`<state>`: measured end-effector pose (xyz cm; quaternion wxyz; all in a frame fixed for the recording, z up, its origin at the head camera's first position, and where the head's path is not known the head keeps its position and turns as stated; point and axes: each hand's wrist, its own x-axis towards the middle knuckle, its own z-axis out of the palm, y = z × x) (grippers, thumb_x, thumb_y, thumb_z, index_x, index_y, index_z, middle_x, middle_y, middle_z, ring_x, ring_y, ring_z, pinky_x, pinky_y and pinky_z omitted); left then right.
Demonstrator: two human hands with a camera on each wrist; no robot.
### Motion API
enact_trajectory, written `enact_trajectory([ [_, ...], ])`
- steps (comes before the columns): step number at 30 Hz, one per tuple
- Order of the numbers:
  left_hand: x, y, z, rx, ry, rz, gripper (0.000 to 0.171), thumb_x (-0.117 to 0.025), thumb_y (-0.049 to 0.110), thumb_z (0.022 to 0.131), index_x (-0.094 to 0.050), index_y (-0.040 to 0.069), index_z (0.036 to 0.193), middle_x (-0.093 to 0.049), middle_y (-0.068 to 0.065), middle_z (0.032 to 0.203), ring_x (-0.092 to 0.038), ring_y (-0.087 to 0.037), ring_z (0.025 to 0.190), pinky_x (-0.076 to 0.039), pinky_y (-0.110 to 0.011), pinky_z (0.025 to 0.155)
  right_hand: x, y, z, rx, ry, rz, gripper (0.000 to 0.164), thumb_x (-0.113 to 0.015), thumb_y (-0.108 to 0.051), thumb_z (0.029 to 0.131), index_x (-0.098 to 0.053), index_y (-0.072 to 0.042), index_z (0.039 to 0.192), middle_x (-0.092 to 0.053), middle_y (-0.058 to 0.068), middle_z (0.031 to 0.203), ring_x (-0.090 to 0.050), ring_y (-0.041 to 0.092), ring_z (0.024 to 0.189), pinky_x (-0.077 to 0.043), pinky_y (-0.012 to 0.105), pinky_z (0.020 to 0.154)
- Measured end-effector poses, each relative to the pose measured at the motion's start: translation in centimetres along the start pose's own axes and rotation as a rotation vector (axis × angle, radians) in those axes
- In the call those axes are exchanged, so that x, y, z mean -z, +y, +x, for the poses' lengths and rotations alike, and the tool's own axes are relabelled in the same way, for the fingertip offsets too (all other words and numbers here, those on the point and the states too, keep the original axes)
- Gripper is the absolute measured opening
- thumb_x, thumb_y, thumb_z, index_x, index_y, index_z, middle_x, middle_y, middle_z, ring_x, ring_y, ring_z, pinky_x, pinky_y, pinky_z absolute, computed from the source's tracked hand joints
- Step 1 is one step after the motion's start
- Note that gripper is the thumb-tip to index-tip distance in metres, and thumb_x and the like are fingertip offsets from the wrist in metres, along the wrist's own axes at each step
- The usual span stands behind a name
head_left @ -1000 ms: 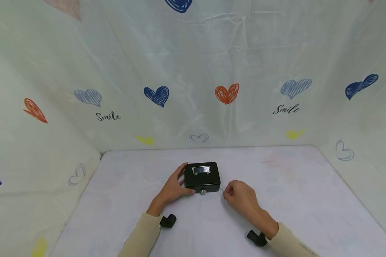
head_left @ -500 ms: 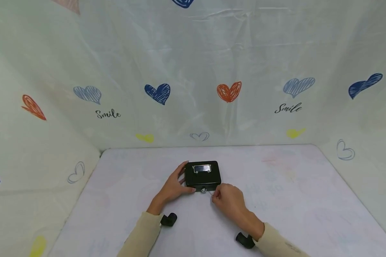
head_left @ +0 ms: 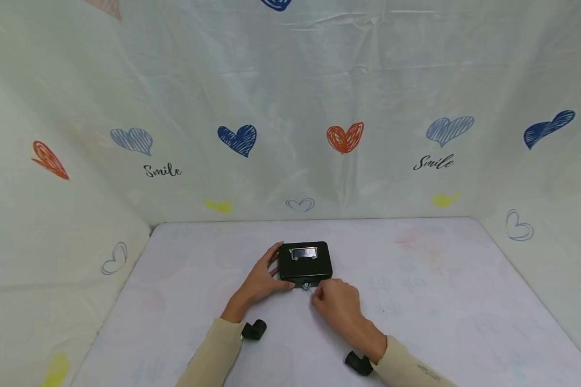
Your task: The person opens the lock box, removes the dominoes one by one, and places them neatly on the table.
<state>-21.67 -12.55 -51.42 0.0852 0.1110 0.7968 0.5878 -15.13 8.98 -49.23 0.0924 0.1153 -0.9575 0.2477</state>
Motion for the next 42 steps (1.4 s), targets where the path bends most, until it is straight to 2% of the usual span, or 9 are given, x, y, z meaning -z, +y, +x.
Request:
enact_trajectory([
  [6, 0.0, 0.0, 0.0, 0.0, -0.002, -0.004, 0.112, -0.093, -0.002, 0.073, -0.033, 0.011, 0.166, -0.039, -0.014, 0.168, -0.036, -0.037, 0.156, -0.043, -0.048, 0.121, -0.3, -0.3, 0.1, -0.02, -0.003, -0.023, 0.022, -0.081, -0.002, 0.081, -0.071, -0.012, 0.064, -0.057, -0.006, 0.054, -0.047, 0.007, 0.05, -0.038, 0.024, 0.041],
  [13, 0.0, -0.1, 0.1, -0.009, -0.002, -0.012, 0.112, -0.092, -0.004, 0.071, -0.033, 0.009, 0.166, -0.04, -0.015, 0.167, -0.036, -0.037, 0.155, -0.043, -0.047, 0.121, -0.8, -0.6, 0.3, -0.032, -0.02, -0.043, 0.043, -0.078, 0.0, 0.079, -0.052, -0.017, 0.05, -0.034, -0.011, 0.046, -0.033, 0.008, 0.048, -0.023, 0.023, 0.04],
  [19, 0.0, 0.0, 0.1, -0.014, 0.002, -0.01, 0.111, -0.092, -0.005, 0.072, -0.033, 0.009, 0.165, -0.04, -0.016, 0.167, -0.036, -0.038, 0.155, -0.043, -0.048, 0.121, -1.0, -1.2, 0.5, -0.019, -0.006, -0.043, 0.049, -0.074, 0.003, 0.076, -0.042, -0.019, 0.045, -0.026, -0.013, 0.046, -0.029, 0.007, 0.048, -0.021, 0.023, 0.039],
  [27, -0.2, 0.0, 0.1, 0.002, 0.01, 0.006, 0.111, -0.092, -0.002, 0.073, -0.033, 0.011, 0.166, -0.038, -0.014, 0.168, -0.036, -0.037, 0.156, -0.043, -0.048, 0.121, -0.9, -1.8, 0.6, -0.013, 0.033, -0.048, 0.043, -0.076, 0.006, 0.075, -0.046, -0.016, 0.053, -0.038, -0.009, 0.046, -0.038, 0.009, 0.049, -0.032, 0.026, 0.039],
  [36, -0.1, 0.1, 0.2, 0.001, 0.004, 0.005, 0.111, -0.092, -0.003, 0.073, -0.033, 0.011, 0.166, -0.038, -0.014, 0.168, -0.036, -0.037, 0.156, -0.042, -0.048, 0.122, -0.9, -2.4, 0.7, -0.02, 0.007, -0.042, 0.036, -0.075, 0.008, 0.079, -0.054, -0.01, 0.056, -0.044, -0.005, 0.047, -0.04, 0.009, 0.052, -0.036, 0.025, 0.041],
  [42, 0.0, -0.1, 0.2, -0.011, 0.0, 0.02, 0.111, -0.092, -0.003, 0.073, -0.033, 0.009, 0.166, -0.038, -0.016, 0.168, -0.036, -0.04, 0.155, -0.043, -0.049, 0.121, -1.0, -2.8, 0.8, -0.009, 0.015, -0.055, 0.026, -0.076, 0.009, 0.081, -0.064, -0.004, 0.062, -0.059, 0.004, 0.053, -0.045, 0.009, 0.053, -0.042, 0.027, 0.042],
])
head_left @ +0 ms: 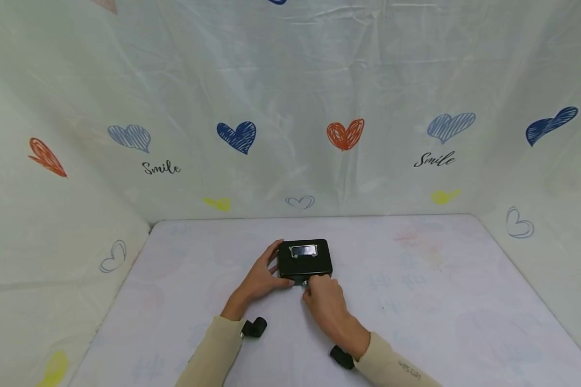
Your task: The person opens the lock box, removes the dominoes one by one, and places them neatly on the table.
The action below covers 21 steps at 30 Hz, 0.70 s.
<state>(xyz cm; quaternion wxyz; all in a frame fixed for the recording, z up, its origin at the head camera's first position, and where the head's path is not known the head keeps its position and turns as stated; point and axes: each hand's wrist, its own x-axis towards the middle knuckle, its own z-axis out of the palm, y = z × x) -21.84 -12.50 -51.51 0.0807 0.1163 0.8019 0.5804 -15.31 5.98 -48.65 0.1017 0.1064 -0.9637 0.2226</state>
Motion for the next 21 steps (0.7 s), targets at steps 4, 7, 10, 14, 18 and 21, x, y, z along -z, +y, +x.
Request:
enact_trajectory([
  [4, 0.0, -0.01, 0.05, 0.004, -0.003, -0.016, 0.111, -0.092, -0.004, 0.072, -0.033, 0.009, 0.165, -0.038, -0.017, 0.168, -0.035, -0.039, 0.155, -0.042, -0.049, 0.122, 0.1, -0.28, -0.14, 0.01, 0.016, -0.013, 0.018, -0.076, 0.009, 0.083, -0.068, 0.0, 0.07, -0.069, 0.015, 0.064, -0.054, 0.012, 0.054, -0.047, 0.032, 0.042],
  [7, 0.03, -0.03, 0.1, 0.008, -0.003, -0.028, 0.111, -0.092, -0.004, 0.072, -0.033, 0.009, 0.165, -0.039, -0.017, 0.168, -0.035, -0.039, 0.156, -0.041, -0.049, 0.122, 0.11, -0.42, -0.24, 0.022, 0.018, -0.021, 0.012, -0.078, 0.008, 0.085, -0.071, 0.002, 0.076, -0.073, 0.02, 0.071, -0.062, 0.015, 0.056, -0.05, 0.033, 0.043],
  [10, 0.07, -0.06, 0.15, 0.003, -0.003, -0.035, 0.111, -0.092, -0.004, 0.072, -0.033, 0.008, 0.165, -0.039, -0.017, 0.167, -0.034, -0.039, 0.156, -0.041, -0.048, 0.122, 0.16, -0.49, -0.27, 0.038, 0.024, -0.034, 0.01, -0.079, 0.008, 0.084, -0.072, 0.003, 0.079, -0.074, 0.02, 0.074, -0.068, 0.02, 0.058, -0.052, 0.034, 0.044],
  [14, 0.11, -0.07, 0.12, -0.003, -0.003, -0.046, 0.111, -0.092, -0.006, 0.071, -0.033, 0.007, 0.165, -0.038, -0.017, 0.168, -0.033, -0.04, 0.157, -0.04, -0.049, 0.123, 0.35, -0.53, -0.24, 0.039, 0.017, -0.023, 0.009, -0.08, 0.008, 0.084, -0.073, 0.002, 0.081, -0.075, 0.02, 0.077, -0.067, 0.019, 0.059, -0.051, 0.034, 0.045],
  [18, 0.08, -0.1, 0.02, -0.01, -0.001, -0.051, 0.111, -0.092, -0.006, 0.071, -0.034, 0.006, 0.165, -0.038, -0.018, 0.168, -0.032, -0.041, 0.157, -0.04, -0.05, 0.123, 0.51, -0.65, -0.25, 0.032, 0.004, -0.024, 0.008, -0.08, 0.007, 0.086, -0.073, 0.002, 0.084, -0.075, 0.02, 0.081, -0.067, 0.019, 0.061, -0.052, 0.034, 0.046],
  [21, 0.04, -0.07, 0.01, -0.015, -0.002, -0.051, 0.11, -0.092, -0.006, 0.072, -0.034, 0.006, 0.165, -0.038, -0.018, 0.168, -0.032, -0.041, 0.156, -0.04, -0.05, 0.123, 0.63, -0.92, -0.23, 0.04, 0.012, -0.07, 0.01, -0.081, 0.006, 0.085, -0.072, 0.002, 0.082, -0.073, 0.019, 0.078, -0.071, 0.023, 0.063, -0.055, 0.035, 0.047],
])
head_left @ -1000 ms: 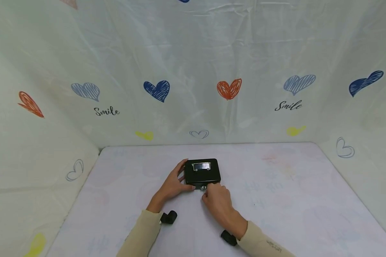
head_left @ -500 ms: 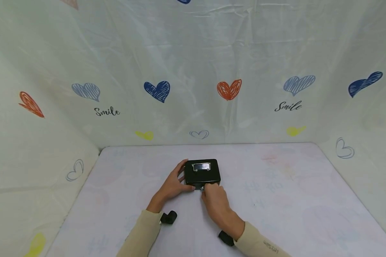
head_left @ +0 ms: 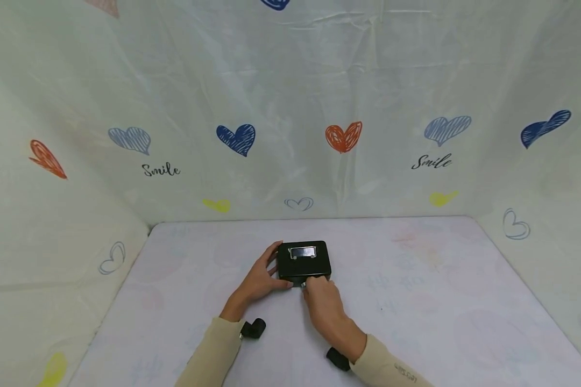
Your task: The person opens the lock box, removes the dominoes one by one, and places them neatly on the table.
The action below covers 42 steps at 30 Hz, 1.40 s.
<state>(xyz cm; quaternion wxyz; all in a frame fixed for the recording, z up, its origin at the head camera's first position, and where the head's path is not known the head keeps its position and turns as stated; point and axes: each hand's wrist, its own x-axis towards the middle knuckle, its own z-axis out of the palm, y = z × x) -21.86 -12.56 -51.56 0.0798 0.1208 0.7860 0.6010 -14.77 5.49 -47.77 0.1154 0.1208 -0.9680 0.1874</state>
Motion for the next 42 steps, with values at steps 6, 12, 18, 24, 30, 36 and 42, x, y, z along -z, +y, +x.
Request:
enact_trajectory([
  [6, 0.1, 0.0, 0.0, 0.001, 0.001, -0.005, 0.111, -0.092, -0.007, 0.072, -0.033, 0.007, 0.165, -0.037, -0.018, 0.168, -0.033, -0.041, 0.156, -0.04, -0.05, 0.122, -0.2, -0.6, 0.4, -0.001, 0.015, -0.066, 0.017, -0.08, 0.008, 0.086, -0.072, 0.0, 0.072, -0.068, 0.014, 0.068, -0.068, 0.019, 0.061, -0.057, 0.034, 0.048],
  [12, 0.4, 0.1, 0.2, -0.002, -0.006, -0.009, 0.111, -0.091, -0.006, 0.072, -0.032, 0.006, 0.165, -0.037, -0.018, 0.168, -0.032, -0.04, 0.157, -0.04, -0.05, 0.123, -0.7, 0.0, 0.3, 0.0, 0.061, -0.044, 0.02, -0.08, 0.007, 0.084, -0.067, -0.001, 0.071, -0.069, 0.016, 0.067, -0.069, 0.027, 0.058, -0.054, 0.038, 0.045],
  [18, 0.5, 0.2, 0.2, -0.009, -0.018, -0.018, 0.111, -0.091, -0.005, 0.073, -0.031, 0.005, 0.166, -0.037, -0.018, 0.168, -0.032, -0.039, 0.157, -0.039, -0.051, 0.124, -0.4, 1.4, 0.1, 0.136, 0.036, 0.084, 0.017, -0.084, 0.003, 0.084, -0.069, -0.006, 0.083, -0.072, 0.008, 0.076, -0.069, 0.022, 0.065, -0.055, 0.032, 0.052],
  [24, 0.4, 0.0, 0.2, -0.011, -0.022, -0.01, 0.11, -0.091, -0.003, 0.074, -0.031, 0.006, 0.166, -0.039, -0.018, 0.167, -0.033, -0.04, 0.156, -0.039, -0.051, 0.124, -0.2, 3.2, 0.3, 0.258, -0.093, 0.194, 0.009, -0.084, -0.001, 0.086, -0.078, -0.008, 0.086, -0.074, 0.001, 0.083, -0.068, 0.012, 0.076, -0.059, 0.027, 0.065],
  [30, 0.4, 0.0, 0.0, -0.006, -0.038, -0.007, 0.11, -0.091, -0.003, 0.074, -0.031, 0.007, 0.166, -0.037, -0.017, 0.168, -0.032, -0.039, 0.157, -0.039, -0.049, 0.124, 0.1, 4.3, 0.5, 0.305, -0.192, 0.266, 0.01, -0.085, 0.0, 0.085, -0.08, -0.005, 0.093, -0.076, 0.002, 0.088, -0.07, 0.009, 0.081, -0.061, 0.023, 0.07],
  [36, 0.3, 0.0, 0.0, -0.013, -0.037, -0.013, 0.11, -0.091, -0.003, 0.074, -0.032, 0.008, 0.165, -0.036, -0.016, 0.168, -0.032, -0.039, 0.157, -0.039, -0.05, 0.124, 0.2, 4.3, 0.7, 0.334, -0.179, 0.223, 0.012, -0.085, 0.002, 0.084, -0.079, -0.005, 0.092, -0.075, 0.002, 0.086, -0.068, 0.008, 0.078, -0.061, 0.022, 0.069],
  [42, 0.2, -0.1, -0.1, -0.013, -0.036, -0.012, 0.11, -0.091, -0.003, 0.074, -0.032, 0.009, 0.166, -0.037, -0.016, 0.168, -0.032, -0.039, 0.157, -0.039, -0.049, 0.124, -0.2, 4.0, 0.7, 0.359, -0.076, 0.082, 0.017, -0.089, -0.006, 0.082, -0.073, -0.009, 0.086, -0.068, -0.001, 0.076, -0.061, 0.007, 0.067, -0.055, 0.022, 0.059],
])
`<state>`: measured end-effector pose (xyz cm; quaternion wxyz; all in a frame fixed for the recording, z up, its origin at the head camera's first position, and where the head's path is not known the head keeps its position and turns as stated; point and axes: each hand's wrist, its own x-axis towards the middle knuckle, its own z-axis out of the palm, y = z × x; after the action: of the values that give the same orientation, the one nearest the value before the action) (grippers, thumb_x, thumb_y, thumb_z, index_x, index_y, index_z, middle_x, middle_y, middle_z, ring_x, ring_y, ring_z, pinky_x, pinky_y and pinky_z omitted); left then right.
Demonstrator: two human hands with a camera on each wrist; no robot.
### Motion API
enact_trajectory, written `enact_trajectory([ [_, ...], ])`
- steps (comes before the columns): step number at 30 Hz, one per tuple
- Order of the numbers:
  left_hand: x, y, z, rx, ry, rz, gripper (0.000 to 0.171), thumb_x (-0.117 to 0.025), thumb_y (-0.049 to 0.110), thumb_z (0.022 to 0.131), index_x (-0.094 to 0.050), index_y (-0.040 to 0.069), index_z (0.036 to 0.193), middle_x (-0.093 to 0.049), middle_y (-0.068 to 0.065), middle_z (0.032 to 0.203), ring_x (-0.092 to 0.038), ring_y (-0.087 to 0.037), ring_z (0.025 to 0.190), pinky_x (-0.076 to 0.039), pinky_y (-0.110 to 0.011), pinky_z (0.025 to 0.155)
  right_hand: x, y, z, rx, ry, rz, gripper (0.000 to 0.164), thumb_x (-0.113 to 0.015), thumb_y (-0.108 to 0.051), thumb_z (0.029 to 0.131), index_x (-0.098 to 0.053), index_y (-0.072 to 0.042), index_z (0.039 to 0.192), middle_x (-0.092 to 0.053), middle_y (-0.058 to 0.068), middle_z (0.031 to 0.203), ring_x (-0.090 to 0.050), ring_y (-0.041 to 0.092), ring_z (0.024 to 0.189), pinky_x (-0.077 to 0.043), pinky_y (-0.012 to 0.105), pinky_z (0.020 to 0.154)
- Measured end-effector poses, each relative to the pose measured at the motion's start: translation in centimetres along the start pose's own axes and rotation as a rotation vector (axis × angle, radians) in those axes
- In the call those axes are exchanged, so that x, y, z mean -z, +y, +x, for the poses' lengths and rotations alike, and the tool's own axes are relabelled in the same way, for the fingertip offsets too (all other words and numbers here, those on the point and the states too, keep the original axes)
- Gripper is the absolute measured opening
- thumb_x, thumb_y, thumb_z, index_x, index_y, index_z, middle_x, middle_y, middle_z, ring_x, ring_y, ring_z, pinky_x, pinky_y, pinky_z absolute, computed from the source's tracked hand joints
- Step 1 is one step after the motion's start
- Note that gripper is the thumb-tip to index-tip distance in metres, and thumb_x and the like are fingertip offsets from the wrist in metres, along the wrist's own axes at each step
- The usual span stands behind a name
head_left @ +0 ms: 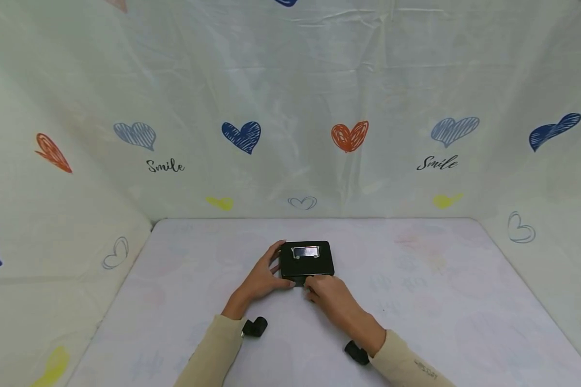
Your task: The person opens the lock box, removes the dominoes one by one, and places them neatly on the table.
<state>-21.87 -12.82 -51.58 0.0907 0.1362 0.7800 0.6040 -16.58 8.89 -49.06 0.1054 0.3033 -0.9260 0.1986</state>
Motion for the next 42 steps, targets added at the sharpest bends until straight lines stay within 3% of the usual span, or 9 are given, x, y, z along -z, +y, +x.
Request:
enact_trajectory([
  [4, 0.0, 0.1, 0.0, 0.004, 0.0, 0.001, 0.11, -0.091, -0.003, 0.074, -0.031, 0.009, 0.166, -0.036, -0.015, 0.169, -0.032, -0.038, 0.157, -0.039, -0.049, 0.124, -0.2, 0.0, 0.0, 0.016, 0.065, -0.141, 0.022, -0.094, -0.017, 0.076, -0.074, -0.013, 0.082, -0.066, -0.003, 0.072, -0.065, 0.01, 0.063, -0.054, 0.026, 0.052],
  [9, 0.0, 0.1, -0.1, 0.005, 0.003, 0.001, 0.111, -0.091, -0.004, 0.073, -0.031, 0.009, 0.166, -0.036, -0.015, 0.169, -0.032, -0.039, 0.157, -0.04, -0.049, 0.124, -0.3, 0.0, -0.1, 0.029, 0.078, -0.201, 0.025, -0.096, -0.022, 0.075, -0.072, -0.015, 0.079, -0.063, -0.004, 0.069, -0.066, 0.011, 0.063, -0.053, 0.026, 0.049],
  [20, 0.0, 0.0, -0.1, 0.011, 0.001, -0.013, 0.111, -0.091, -0.005, 0.072, -0.033, 0.01, 0.166, -0.036, -0.012, 0.169, -0.032, -0.036, 0.157, -0.04, -0.049, 0.124, -0.7, 0.5, -0.3, 0.05, 0.113, -0.233, 0.029, -0.096, -0.027, 0.073, -0.069, -0.018, 0.076, -0.063, -0.007, 0.068, -0.065, 0.009, 0.062, -0.051, 0.023, 0.047],
  [32, 0.0, 0.2, -0.1, 0.009, 0.004, -0.007, 0.111, -0.091, -0.005, 0.072, -0.033, 0.01, 0.165, -0.037, -0.013, 0.168, -0.032, -0.037, 0.157, -0.04, -0.049, 0.124, -0.3, 0.5, -0.6, 0.027, 0.085, -0.253, 0.024, -0.094, -0.026, 0.078, -0.072, -0.016, 0.074, -0.064, -0.005, 0.067, -0.066, 0.011, 0.062, -0.053, 0.026, 0.046],
  [38, 0.0, 0.2, -0.1, 0.013, 0.008, -0.002, 0.111, -0.091, -0.004, 0.072, -0.033, 0.011, 0.165, -0.037, -0.013, 0.169, -0.032, -0.037, 0.158, -0.04, -0.049, 0.124, 0.0, 0.5, -0.8, 0.008, 0.046, -0.227, 0.018, -0.09, -0.024, 0.083, -0.074, -0.016, 0.078, -0.063, -0.006, 0.068, -0.066, 0.011, 0.062, -0.053, 0.026, 0.047],
  [42, 0.0, 0.1, -0.1, 0.011, 0.002, -0.012, 0.111, -0.091, -0.005, 0.072, -0.033, 0.01, 0.165, -0.036, -0.013, 0.169, -0.031, -0.037, 0.158, -0.039, -0.049, 0.125, 0.2, 0.9, -1.2, 0.008, 0.077, -0.171, 0.015, -0.091, -0.023, 0.083, -0.077, -0.016, 0.083, -0.065, -0.008, 0.073, -0.064, 0.007, 0.063, -0.052, 0.023, 0.049],
])
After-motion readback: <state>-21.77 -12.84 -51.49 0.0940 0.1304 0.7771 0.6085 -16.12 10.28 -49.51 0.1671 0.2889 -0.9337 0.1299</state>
